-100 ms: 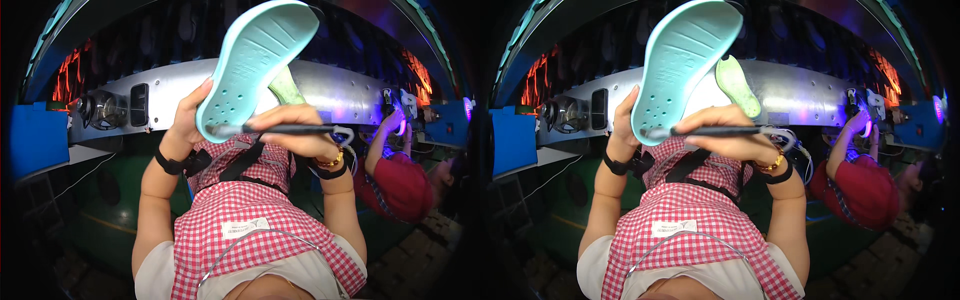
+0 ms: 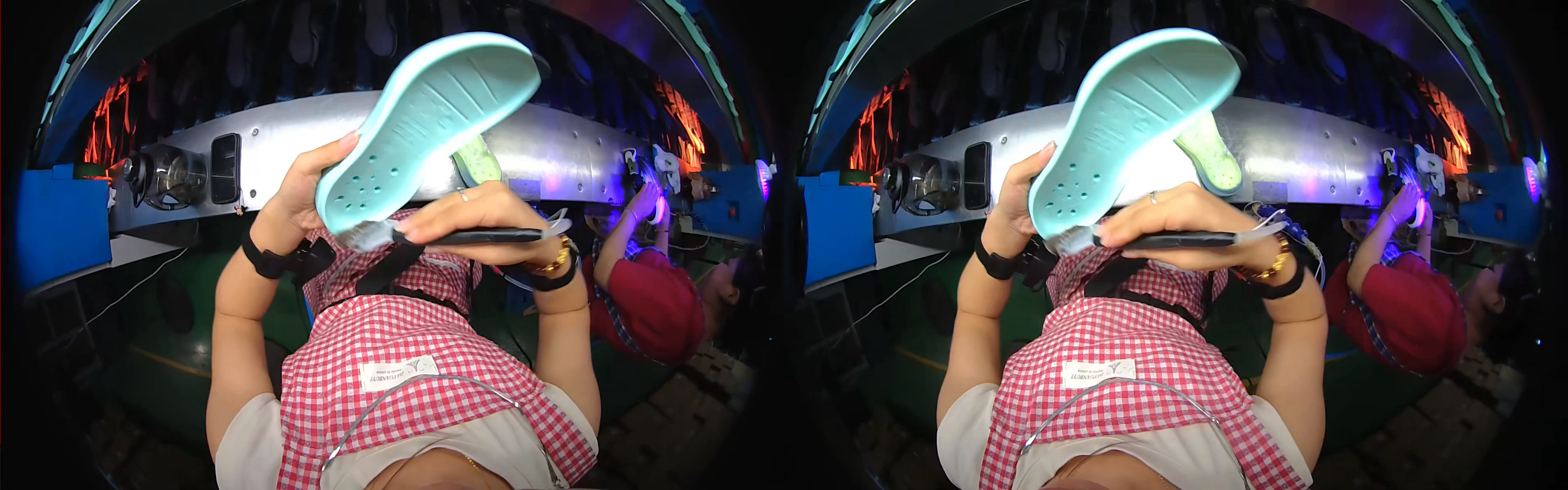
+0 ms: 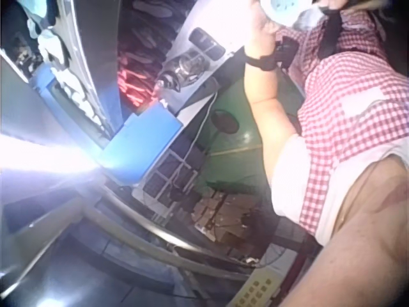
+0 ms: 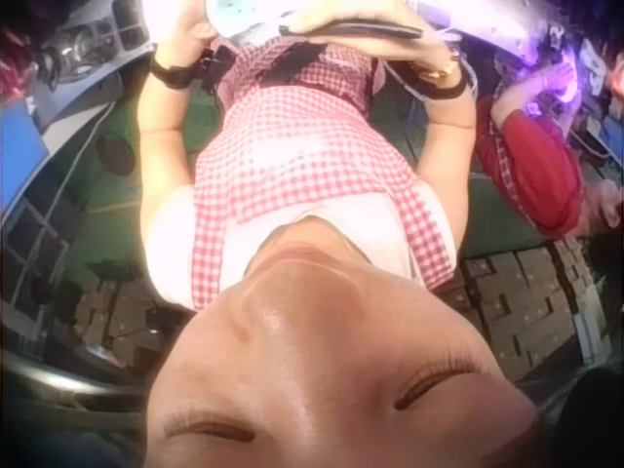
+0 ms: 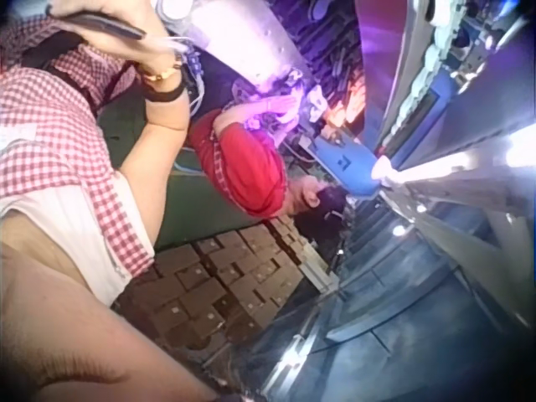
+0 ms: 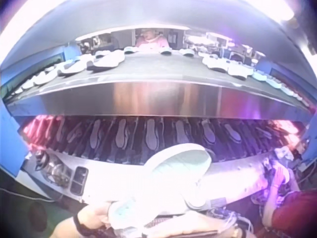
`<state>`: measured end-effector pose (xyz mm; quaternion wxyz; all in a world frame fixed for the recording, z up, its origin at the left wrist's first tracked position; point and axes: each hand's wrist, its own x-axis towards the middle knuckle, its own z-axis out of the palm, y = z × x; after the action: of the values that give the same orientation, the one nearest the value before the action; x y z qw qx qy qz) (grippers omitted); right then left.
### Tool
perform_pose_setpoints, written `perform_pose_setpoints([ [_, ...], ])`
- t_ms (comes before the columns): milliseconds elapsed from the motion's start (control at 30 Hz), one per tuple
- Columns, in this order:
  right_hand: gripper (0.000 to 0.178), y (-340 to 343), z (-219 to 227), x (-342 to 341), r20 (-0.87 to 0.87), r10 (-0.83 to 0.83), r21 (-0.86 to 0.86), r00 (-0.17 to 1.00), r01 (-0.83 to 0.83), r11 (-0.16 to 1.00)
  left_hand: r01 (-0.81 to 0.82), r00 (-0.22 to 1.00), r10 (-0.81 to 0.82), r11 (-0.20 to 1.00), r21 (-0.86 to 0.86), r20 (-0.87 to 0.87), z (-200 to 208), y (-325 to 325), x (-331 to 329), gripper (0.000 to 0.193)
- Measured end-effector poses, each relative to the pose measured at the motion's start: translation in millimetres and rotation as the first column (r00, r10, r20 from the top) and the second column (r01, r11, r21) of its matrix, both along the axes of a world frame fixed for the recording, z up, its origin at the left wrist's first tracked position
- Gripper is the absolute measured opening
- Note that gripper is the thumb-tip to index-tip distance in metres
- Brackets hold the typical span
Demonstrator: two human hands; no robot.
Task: Apply adhesive to the bottom of shoe soles using a manual brush.
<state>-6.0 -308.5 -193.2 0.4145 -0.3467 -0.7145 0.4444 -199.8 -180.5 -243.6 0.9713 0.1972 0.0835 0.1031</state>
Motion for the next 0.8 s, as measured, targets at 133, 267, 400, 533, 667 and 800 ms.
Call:
perform_pose_setpoints([
  [133, 0.020, 0, 14, 11, -0.024, -0.048, 0.004, 0.999, 0.048, 0.999, 0.105, 0.969, -0.060, 0.978, 0.180, -0.238, 11, 0, -4, 0.044],
  [267, 0.018, 0, 10, 16, 0.126, 0.120, 0.000, 0.985, -0.121, 0.993, 0.150, 0.916, -0.001, 0.929, 0.339, -0.401, 36, -9, 3, 0.045],
  [400, 0.019, -5, 25, 23, 0.077, -0.021, 0.051, 0.997, 0.017, 0.999, 0.103, 0.916, 0.023, 0.952, 0.289, -0.401, 27, 0, -17, 0.049],
  [533, 0.021, -13, 4, 19, 0.118, -0.069, 0.087, 0.991, 0.059, 0.994, -0.022, 0.864, 0.243, 0.894, 0.448, -0.442, 49, -9, -23, 0.046],
  [667, 0.023, -23, 19, 23, 0.041, -0.209, 0.132, 0.977, 0.202, 0.970, 0.018, 0.938, 0.076, 0.963, 0.267, -0.339, 13, 5, -52, 0.045],
  [800, 0.020, -21, 6, 19, 0.075, -0.218, 0.106, 0.973, 0.210, 0.972, -0.232, 0.887, 0.350, 0.902, 0.365, -0.300, 36, -8, -50, 0.042],
])
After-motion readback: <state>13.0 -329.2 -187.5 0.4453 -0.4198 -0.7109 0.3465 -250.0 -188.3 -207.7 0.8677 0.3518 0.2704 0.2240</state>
